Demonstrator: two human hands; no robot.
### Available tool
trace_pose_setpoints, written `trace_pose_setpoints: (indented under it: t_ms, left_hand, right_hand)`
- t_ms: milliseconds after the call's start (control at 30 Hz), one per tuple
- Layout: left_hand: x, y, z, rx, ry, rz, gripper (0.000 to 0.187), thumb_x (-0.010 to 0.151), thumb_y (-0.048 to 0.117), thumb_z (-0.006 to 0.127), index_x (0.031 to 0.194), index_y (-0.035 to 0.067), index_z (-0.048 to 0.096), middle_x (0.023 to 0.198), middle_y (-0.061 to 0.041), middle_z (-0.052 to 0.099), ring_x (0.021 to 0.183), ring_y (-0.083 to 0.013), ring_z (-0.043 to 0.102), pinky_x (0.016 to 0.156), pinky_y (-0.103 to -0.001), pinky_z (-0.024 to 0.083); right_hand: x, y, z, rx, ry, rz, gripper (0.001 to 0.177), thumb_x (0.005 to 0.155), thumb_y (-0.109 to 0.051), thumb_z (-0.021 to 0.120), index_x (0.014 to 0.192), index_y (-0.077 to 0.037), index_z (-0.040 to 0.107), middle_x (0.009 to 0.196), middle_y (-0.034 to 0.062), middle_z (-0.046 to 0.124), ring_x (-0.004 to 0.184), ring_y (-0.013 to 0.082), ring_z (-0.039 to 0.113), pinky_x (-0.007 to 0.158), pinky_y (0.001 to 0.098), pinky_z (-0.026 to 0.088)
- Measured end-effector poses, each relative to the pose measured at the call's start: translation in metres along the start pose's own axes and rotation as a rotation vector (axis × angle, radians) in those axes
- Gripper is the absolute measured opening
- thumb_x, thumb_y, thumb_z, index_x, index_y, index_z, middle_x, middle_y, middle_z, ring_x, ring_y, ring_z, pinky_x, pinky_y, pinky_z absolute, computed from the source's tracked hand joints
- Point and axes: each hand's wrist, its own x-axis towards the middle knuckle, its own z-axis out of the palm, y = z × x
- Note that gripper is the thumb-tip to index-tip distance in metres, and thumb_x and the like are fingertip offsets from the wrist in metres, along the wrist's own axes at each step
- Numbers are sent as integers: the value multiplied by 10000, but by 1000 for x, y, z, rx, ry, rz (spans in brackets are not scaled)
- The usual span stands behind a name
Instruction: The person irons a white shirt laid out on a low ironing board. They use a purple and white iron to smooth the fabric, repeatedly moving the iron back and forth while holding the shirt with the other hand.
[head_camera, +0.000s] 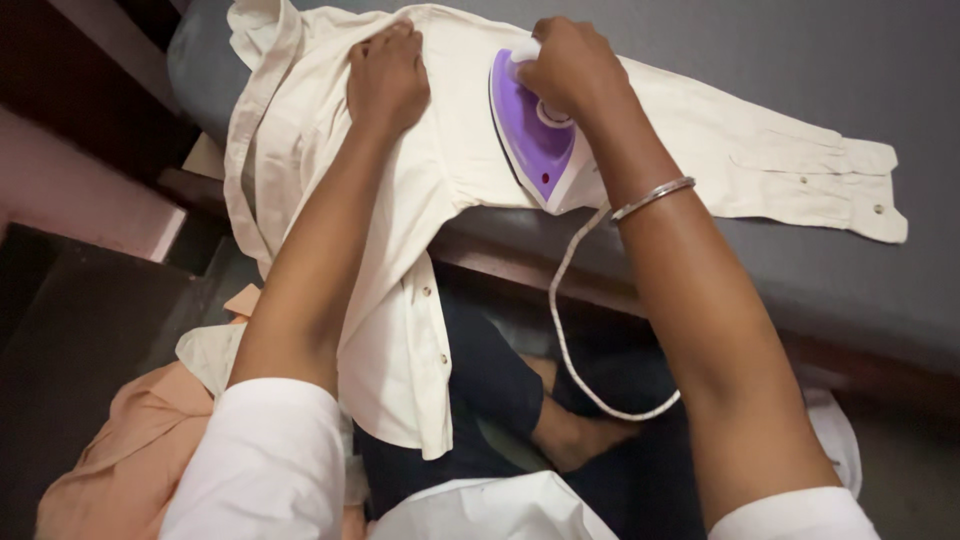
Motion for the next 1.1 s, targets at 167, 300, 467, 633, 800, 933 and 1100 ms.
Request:
trace_pose_setpoints:
  t_ms: [167,300,467,633,800,933,1100]
  left_hand:
    - [-1,2,-4,-17,-50,-42,372,997,187,495,1305,48,650,1475,-119,580,1386,-257,483,1105,-492,323]
    - [-1,5,-4,23,-57,-46,407,987,188,491,1343,44,628,1494,-123,562,1398,-258,465,1112,-499,308]
    - [0,5,-2,25,-70,-69,425,974,200,488,1345,47,626,1491,-105,556,1397,-248,457,1105,-496,303]
    - [0,3,1,16,-63,-63,409,1001,203,487,1352,51,633,1494,-99,564,1411,-241,462,1120,-485,317]
    - [-2,-5,11,52,13,10,371,988,183,504,1295,36,654,1440,-133,598,1335,-287,507,1077,-524,344]
    - [-3,-4,6,84,82,107,369,996,184,531,1287,-4,659,1299,-190,658,1215,-373,563,989,-561,367]
    - [-8,10,-9,-42,6,-139,264,1040,224,542,1179,79,713,1189,-184,705,1128,-433,590,1003,-534,389]
  right_hand:
    - [28,1,6,18,31,-21,496,817,-276,776,1241,-31,697,1198,238,693,1092,401,672,971,449,515]
    - [51,0,10,12,2,31,496,815,-263,764,1257,-51,691,1192,236,689,1079,401,673,954,454,517]
    - [71,5,17,51,43,-15,504,809,-264,776,1241,-22,681,1204,222,688,1070,398,672,912,453,532]
    - [72,7,19,37,-2,7,522,823,-313,779,1258,-46,670,1175,233,693,1051,387,681,895,444,540]
    - [51,2,8,-34,-71,22,430,863,-295,730,1225,-63,706,1105,246,716,985,396,712,848,471,566]
    - [22,-1,-4,-67,-157,71,407,939,-372,701,1213,-73,719,1060,240,725,926,391,736,810,480,589]
    - [-6,4,-7,-76,-188,101,448,954,-397,689,1265,-75,700,1162,239,705,1025,392,720,909,459,570]
